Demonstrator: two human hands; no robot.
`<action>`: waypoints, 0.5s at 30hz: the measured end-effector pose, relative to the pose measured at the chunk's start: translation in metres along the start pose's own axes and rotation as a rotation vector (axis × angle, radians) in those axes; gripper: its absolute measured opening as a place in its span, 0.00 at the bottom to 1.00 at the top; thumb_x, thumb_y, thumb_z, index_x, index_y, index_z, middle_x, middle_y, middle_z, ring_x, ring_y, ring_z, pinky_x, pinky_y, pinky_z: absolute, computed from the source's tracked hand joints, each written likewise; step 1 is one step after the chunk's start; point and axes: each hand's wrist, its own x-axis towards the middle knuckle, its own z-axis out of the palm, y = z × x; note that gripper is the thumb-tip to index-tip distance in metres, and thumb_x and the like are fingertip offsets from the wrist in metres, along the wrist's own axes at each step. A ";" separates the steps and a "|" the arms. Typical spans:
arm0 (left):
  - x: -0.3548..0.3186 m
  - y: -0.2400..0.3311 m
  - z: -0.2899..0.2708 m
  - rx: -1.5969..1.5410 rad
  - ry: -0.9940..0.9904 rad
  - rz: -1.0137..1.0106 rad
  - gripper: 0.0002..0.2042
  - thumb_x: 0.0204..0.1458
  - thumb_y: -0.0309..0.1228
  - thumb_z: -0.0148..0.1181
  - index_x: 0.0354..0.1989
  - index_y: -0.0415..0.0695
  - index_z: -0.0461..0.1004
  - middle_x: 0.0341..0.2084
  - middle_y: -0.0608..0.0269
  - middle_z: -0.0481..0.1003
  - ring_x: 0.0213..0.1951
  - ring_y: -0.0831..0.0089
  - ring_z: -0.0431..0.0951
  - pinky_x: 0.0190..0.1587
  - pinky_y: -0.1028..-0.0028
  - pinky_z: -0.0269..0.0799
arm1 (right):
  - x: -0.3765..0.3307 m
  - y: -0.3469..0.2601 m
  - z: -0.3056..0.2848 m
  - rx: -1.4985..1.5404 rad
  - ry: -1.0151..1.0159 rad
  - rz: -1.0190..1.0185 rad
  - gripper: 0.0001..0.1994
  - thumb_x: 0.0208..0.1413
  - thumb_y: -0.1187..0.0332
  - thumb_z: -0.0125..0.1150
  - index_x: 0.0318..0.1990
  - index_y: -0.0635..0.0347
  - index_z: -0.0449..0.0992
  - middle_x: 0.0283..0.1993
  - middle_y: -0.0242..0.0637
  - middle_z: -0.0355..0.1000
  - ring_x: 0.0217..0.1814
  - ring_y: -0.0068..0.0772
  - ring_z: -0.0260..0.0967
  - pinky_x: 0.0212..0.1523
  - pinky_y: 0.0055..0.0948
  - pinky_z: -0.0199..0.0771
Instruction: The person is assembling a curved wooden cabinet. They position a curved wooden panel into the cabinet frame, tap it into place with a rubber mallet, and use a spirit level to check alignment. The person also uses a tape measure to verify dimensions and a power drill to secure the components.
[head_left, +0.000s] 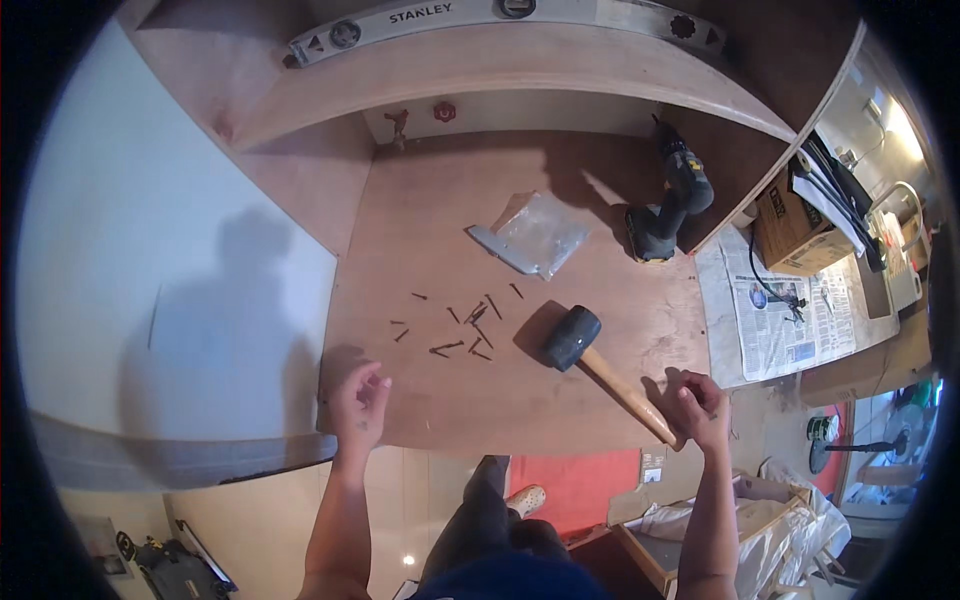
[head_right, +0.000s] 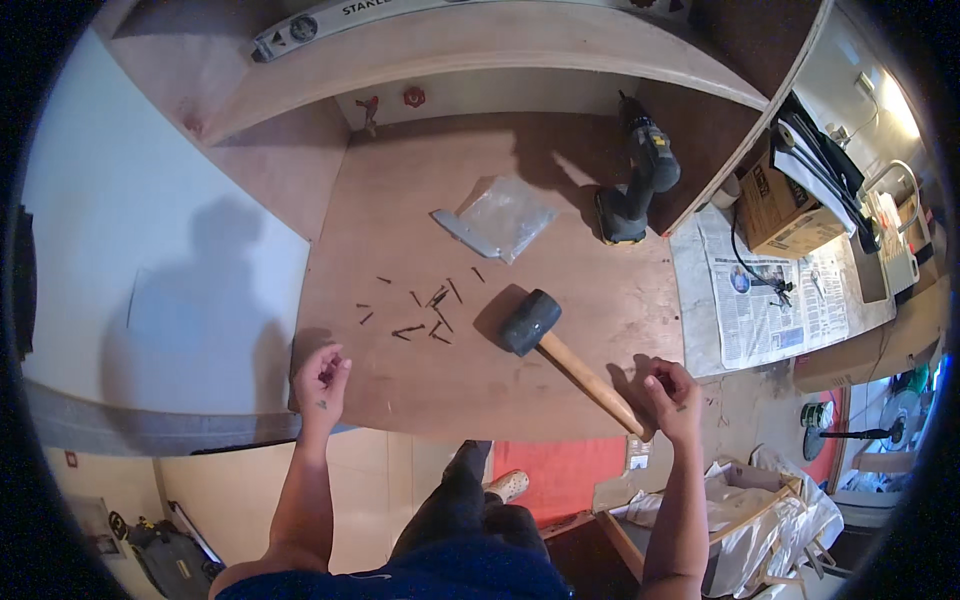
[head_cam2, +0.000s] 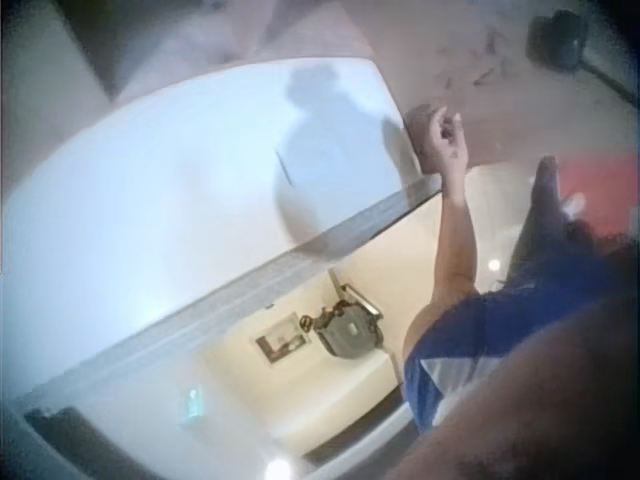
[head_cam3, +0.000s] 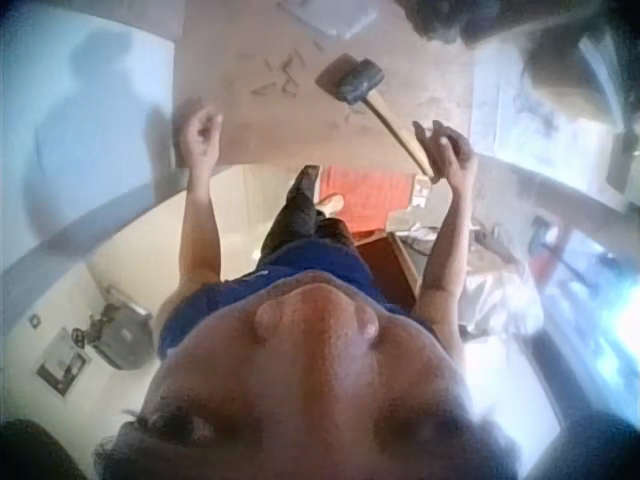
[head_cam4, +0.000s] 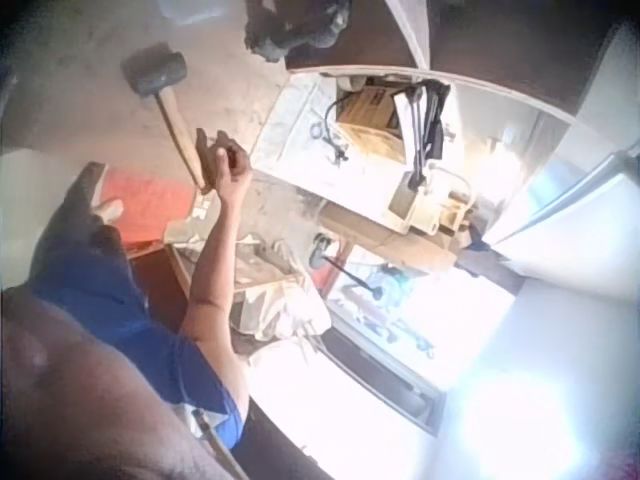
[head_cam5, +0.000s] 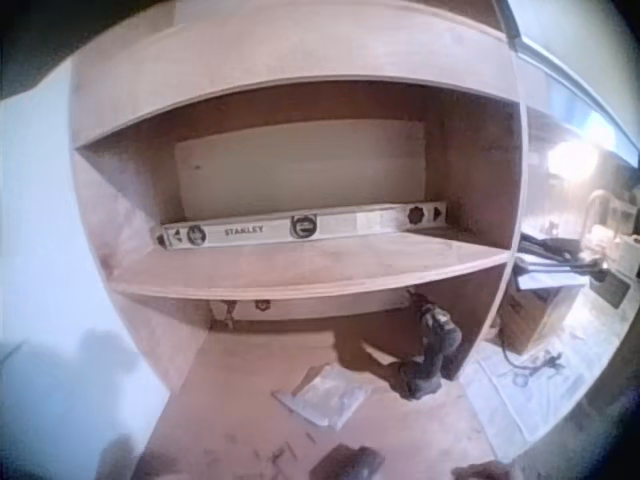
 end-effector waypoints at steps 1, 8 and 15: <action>-0.007 -0.010 0.000 0.025 0.036 0.020 0.15 0.57 0.29 0.69 0.51 0.40 0.79 0.37 0.64 0.79 0.37 0.77 0.76 0.42 0.75 0.74 | 0.000 0.015 0.002 0.034 0.014 -0.003 0.13 0.61 0.70 0.66 0.50 0.68 0.79 0.41 0.29 0.76 0.39 0.18 0.68 0.42 0.22 0.70; -0.032 -0.052 0.016 0.043 0.243 0.184 0.14 0.54 0.28 0.71 0.49 0.43 0.80 0.33 0.65 0.77 0.29 0.77 0.72 0.34 0.74 0.70 | 0.001 0.035 0.009 0.069 0.090 -0.157 0.11 0.65 0.68 0.62 0.49 0.66 0.77 0.39 0.29 0.74 0.37 0.17 0.66 0.40 0.19 0.68; -0.034 -0.057 0.028 0.157 0.342 0.269 0.14 0.53 0.31 0.72 0.47 0.44 0.80 0.30 0.66 0.76 0.24 0.76 0.67 0.28 0.74 0.64 | -0.004 0.038 0.008 0.075 0.154 -0.151 0.11 0.60 0.68 0.67 0.44 0.67 0.78 0.34 0.26 0.71 0.35 0.16 0.64 0.37 0.20 0.64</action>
